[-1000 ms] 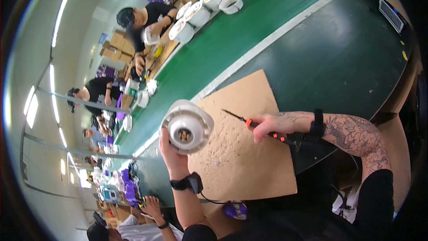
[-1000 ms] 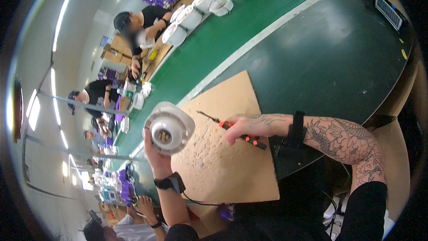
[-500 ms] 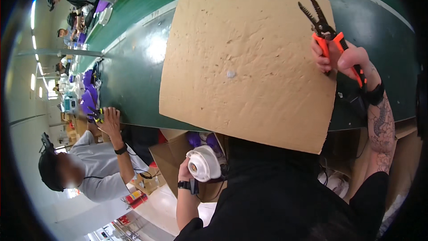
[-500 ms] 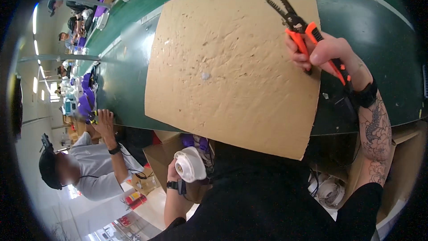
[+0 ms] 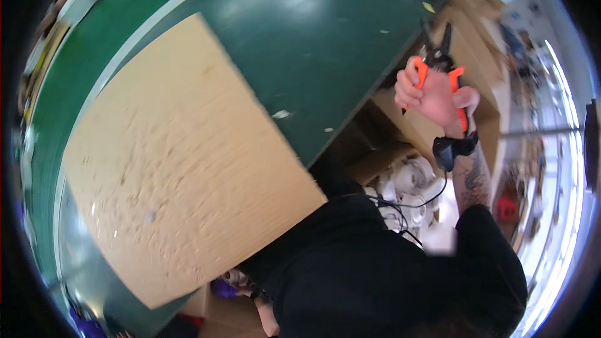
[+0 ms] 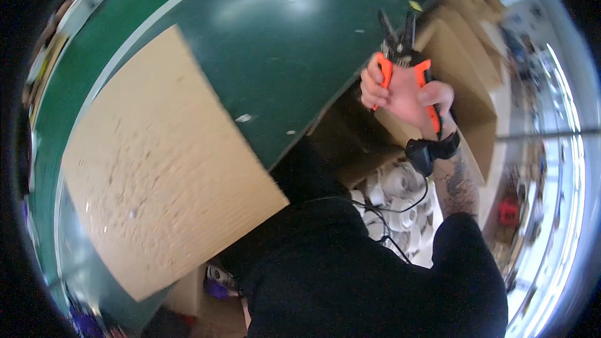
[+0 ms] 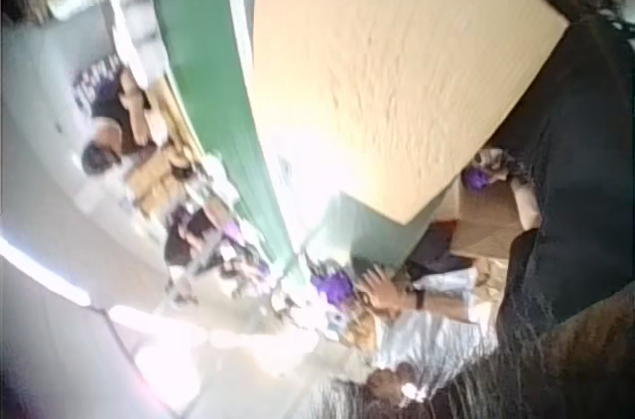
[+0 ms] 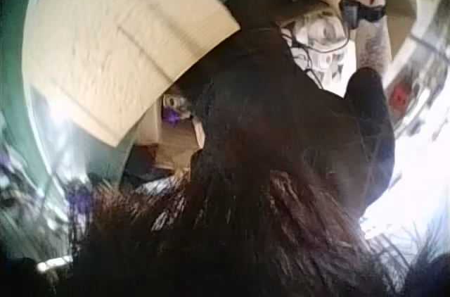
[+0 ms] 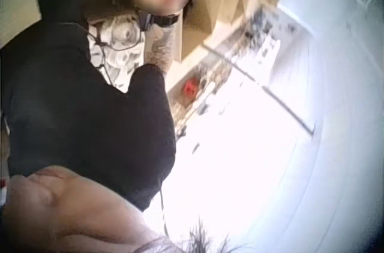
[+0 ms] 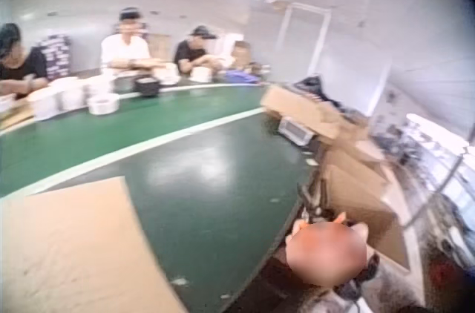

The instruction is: The person uses pliers to manipulate the internal components of a white plastic housing, likely a light fixture. They repeatedly insert the pliers into the central opening to adjust or remove parts while holding the object steady with their other hand.

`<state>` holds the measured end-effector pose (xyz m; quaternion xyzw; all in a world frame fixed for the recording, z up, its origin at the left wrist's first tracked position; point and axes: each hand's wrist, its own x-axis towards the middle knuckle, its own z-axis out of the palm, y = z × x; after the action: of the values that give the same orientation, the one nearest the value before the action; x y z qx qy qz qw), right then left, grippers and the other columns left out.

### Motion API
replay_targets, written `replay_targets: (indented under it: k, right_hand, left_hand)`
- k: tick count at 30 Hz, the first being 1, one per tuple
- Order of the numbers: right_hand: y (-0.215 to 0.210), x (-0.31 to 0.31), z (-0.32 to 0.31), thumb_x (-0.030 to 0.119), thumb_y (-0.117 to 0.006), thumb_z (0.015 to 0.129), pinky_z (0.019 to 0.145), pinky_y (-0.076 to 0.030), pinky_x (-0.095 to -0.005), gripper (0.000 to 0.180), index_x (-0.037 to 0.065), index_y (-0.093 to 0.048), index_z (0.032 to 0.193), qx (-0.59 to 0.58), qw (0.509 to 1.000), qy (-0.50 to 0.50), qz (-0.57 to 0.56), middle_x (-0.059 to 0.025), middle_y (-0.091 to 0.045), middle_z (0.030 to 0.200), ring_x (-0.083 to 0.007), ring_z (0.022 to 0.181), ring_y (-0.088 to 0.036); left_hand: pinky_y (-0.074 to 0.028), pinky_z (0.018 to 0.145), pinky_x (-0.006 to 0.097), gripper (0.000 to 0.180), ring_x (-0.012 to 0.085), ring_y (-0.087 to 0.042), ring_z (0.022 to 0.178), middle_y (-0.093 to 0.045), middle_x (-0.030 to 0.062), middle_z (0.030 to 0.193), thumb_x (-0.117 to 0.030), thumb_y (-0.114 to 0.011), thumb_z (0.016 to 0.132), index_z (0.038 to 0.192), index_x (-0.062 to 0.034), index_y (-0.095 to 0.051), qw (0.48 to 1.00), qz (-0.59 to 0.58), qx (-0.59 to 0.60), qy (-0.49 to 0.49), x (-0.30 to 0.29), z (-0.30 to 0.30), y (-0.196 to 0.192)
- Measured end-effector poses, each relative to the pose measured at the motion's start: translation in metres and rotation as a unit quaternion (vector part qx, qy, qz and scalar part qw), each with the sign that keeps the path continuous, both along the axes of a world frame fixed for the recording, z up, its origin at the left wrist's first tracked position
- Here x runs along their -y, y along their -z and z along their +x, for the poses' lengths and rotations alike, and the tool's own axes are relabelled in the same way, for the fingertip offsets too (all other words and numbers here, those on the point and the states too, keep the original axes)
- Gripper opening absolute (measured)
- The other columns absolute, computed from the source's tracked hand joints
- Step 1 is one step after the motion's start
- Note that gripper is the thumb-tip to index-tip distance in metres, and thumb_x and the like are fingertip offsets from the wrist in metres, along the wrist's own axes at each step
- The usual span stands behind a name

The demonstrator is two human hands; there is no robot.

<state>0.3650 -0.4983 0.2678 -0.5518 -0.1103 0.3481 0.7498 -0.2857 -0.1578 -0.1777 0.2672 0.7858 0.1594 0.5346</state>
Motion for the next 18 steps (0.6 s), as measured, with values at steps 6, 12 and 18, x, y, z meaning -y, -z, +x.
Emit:
replay_targets:
  k: [6,12,18]
  right_hand:
    - [0.147,0.175,-0.128,0.026,-0.063,0.087,0.067,-0.046,-0.0300,0.030,0.003,-0.056,0.105,-0.138,0.944,0.293,-0.060,-0.0062,-0.056,0.082,-0.0192,0.073,-0.057]
    - [0.251,0.205,-0.267,0.032,-0.073,0.082,0.063,-0.050,-0.0273,0.041,0.006,-0.063,0.113,-0.213,0.855,0.303,-0.362,-0.0056,-0.062,0.094,-0.0190,0.077,-0.062]
    - [0.298,0.171,-0.278,0.048,-0.082,0.069,0.107,-0.044,-0.0454,0.076,-0.005,-0.061,0.120,0.027,0.708,0.059,-0.703,-0.0242,-0.040,0.139,-0.0358,0.125,-0.048]
  left_hand:
    - [-0.053,0.057,0.037,0.043,0.0248,-0.072,0.076,-0.074,0.0098,0.100,-0.048,-0.057,0.104,0.115,-0.0096,-0.071,0.975,-0.068,-0.075,0.198,-0.045,0.054,-0.005]
    - [-0.055,0.062,0.038,0.041,0.0247,-0.073,0.078,-0.075,0.0113,0.102,-0.047,-0.058,0.104,0.113,-0.0086,-0.072,0.919,-0.109,-0.115,0.362,-0.079,0.075,-0.032]
    - [-0.057,0.067,0.039,0.040,0.0246,-0.074,0.079,-0.075,0.0128,0.104,-0.045,-0.059,0.104,0.110,-0.0076,-0.073,0.841,-0.139,-0.168,0.496,-0.118,0.082,-0.067]
